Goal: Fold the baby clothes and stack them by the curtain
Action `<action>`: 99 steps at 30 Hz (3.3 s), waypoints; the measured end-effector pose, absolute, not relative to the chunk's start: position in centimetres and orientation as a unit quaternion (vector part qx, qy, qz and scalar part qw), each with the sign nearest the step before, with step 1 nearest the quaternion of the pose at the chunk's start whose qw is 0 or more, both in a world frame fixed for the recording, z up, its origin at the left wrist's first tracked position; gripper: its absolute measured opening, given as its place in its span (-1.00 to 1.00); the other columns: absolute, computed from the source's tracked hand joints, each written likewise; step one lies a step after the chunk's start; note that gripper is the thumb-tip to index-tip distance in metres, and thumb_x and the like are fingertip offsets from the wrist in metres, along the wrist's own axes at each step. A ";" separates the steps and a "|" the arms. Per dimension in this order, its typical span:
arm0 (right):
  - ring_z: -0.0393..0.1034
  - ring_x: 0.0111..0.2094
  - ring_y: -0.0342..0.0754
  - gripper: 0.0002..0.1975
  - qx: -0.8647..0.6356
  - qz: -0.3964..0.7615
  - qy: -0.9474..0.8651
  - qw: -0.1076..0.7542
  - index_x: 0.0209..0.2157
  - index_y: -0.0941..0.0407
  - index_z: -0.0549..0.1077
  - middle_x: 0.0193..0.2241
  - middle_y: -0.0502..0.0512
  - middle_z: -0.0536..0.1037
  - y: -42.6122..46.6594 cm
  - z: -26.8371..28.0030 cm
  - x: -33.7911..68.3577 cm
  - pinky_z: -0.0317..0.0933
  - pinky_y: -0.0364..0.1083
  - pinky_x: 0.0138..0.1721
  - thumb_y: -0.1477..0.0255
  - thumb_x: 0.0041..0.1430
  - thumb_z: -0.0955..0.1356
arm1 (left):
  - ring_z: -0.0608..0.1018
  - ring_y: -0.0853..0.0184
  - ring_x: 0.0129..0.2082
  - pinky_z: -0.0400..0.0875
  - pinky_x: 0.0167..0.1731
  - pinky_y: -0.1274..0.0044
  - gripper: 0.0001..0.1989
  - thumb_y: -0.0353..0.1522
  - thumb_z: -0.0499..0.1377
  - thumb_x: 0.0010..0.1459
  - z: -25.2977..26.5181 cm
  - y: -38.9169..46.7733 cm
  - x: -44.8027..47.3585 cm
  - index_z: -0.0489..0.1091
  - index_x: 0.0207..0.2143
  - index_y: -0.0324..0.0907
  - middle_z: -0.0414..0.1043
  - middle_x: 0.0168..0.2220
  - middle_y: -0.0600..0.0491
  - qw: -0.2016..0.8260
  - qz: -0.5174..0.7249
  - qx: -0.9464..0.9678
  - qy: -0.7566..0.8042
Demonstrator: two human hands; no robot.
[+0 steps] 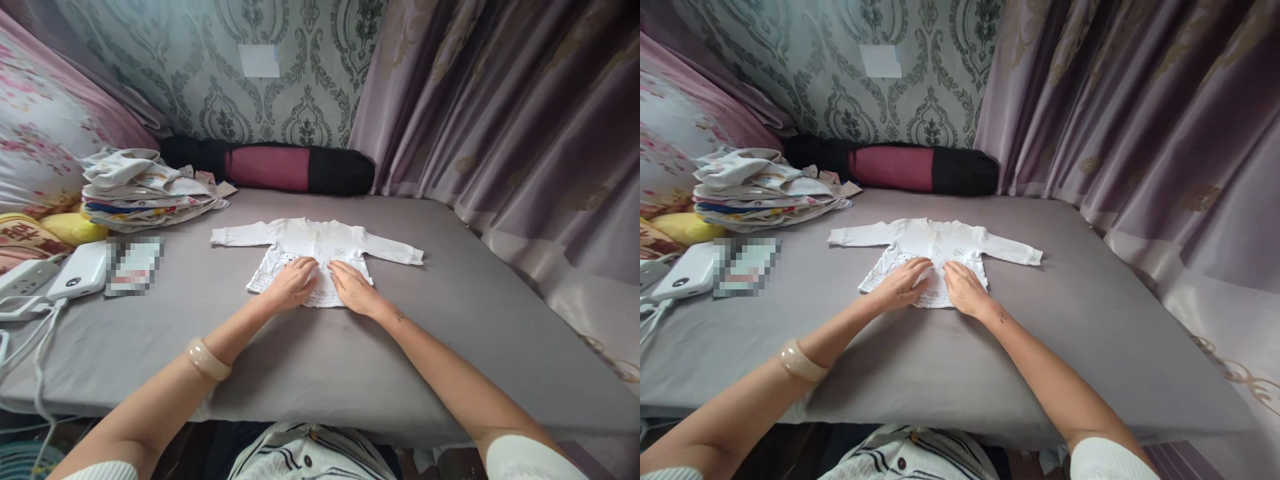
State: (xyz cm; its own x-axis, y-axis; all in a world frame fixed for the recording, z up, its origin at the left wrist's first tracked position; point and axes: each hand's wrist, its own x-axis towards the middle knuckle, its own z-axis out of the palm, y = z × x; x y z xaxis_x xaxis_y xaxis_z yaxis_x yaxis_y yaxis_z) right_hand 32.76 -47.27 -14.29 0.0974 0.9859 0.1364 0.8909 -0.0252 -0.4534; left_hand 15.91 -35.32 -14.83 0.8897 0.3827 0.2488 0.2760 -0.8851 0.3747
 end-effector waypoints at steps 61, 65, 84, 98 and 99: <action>-0.27 0.38 0.10 -0.39 -0.735 0.051 -0.675 0.034 0.34 0.25 0.04 0.37 0.28 -0.09 -47.9 -16.4 36.1 -0.28 0.12 0.35 0.24 0.39 0.01 | 0.02 0.11 0.36 -0.09 0.28 0.18 -0.29 0.03 -0.24 0.31 -16.7 -30.7 10.1 -0.01 0.33 -0.20 -0.02 0.36 -0.15 0.070 0.022 0.957 0.280; -0.31 0.38 0.10 -0.39 -0.737 0.059 -0.673 0.033 0.34 0.26 0.02 0.37 0.29 -0.11 -48.4 -16.0 35.5 -0.30 0.13 0.35 0.23 0.39 0.02 | 0.03 0.05 0.36 -0.04 0.24 0.14 -0.26 0.09 -0.21 0.26 -15.6 -30.7 10.0 0.01 0.32 -0.15 -0.05 0.37 -0.16 0.080 0.006 0.962 0.260; 0.18 0.24 0.01 -0.63 -0.653 0.284 -0.667 0.218 0.07 0.04 0.46 0.19 0.11 0.36 -55.1 -11.8 35.5 -0.01 0.03 0.28 0.32 0.34 0.19 | 0.33 0.04 0.19 0.14 0.15 0.17 -0.47 -0.05 -0.09 0.25 -15.2 -29.1 17.5 0.24 0.14 -0.14 0.26 0.21 -0.16 0.083 0.070 0.974 0.199; 0.50 -0.18 -0.03 -0.72 -0.901 -0.016 -0.280 0.329 -0.28 0.07 0.60 -0.24 0.08 0.64 -53.5 -13.8 51.0 0.28 -0.13 -0.10 0.46 0.16 0.24 | 0.44 0.14 0.10 0.34 0.11 0.30 -0.57 -0.28 -0.10 0.23 -18.3 -28.9 29.7 0.32 0.05 -0.23 0.37 0.10 -0.20 0.189 0.156 0.968 0.051; 0.49 -0.15 -0.03 -0.72 -0.917 -0.020 -0.267 0.296 -0.28 0.06 0.60 -0.22 0.08 0.63 -53.5 -13.9 51.7 0.27 -0.14 -0.10 0.47 0.17 0.24 | 0.43 0.15 0.11 0.34 0.11 0.30 -0.57 -0.29 -0.10 0.22 -18.5 -28.8 30.2 0.32 0.06 -0.23 0.37 0.10 -0.19 0.192 0.154 0.968 0.046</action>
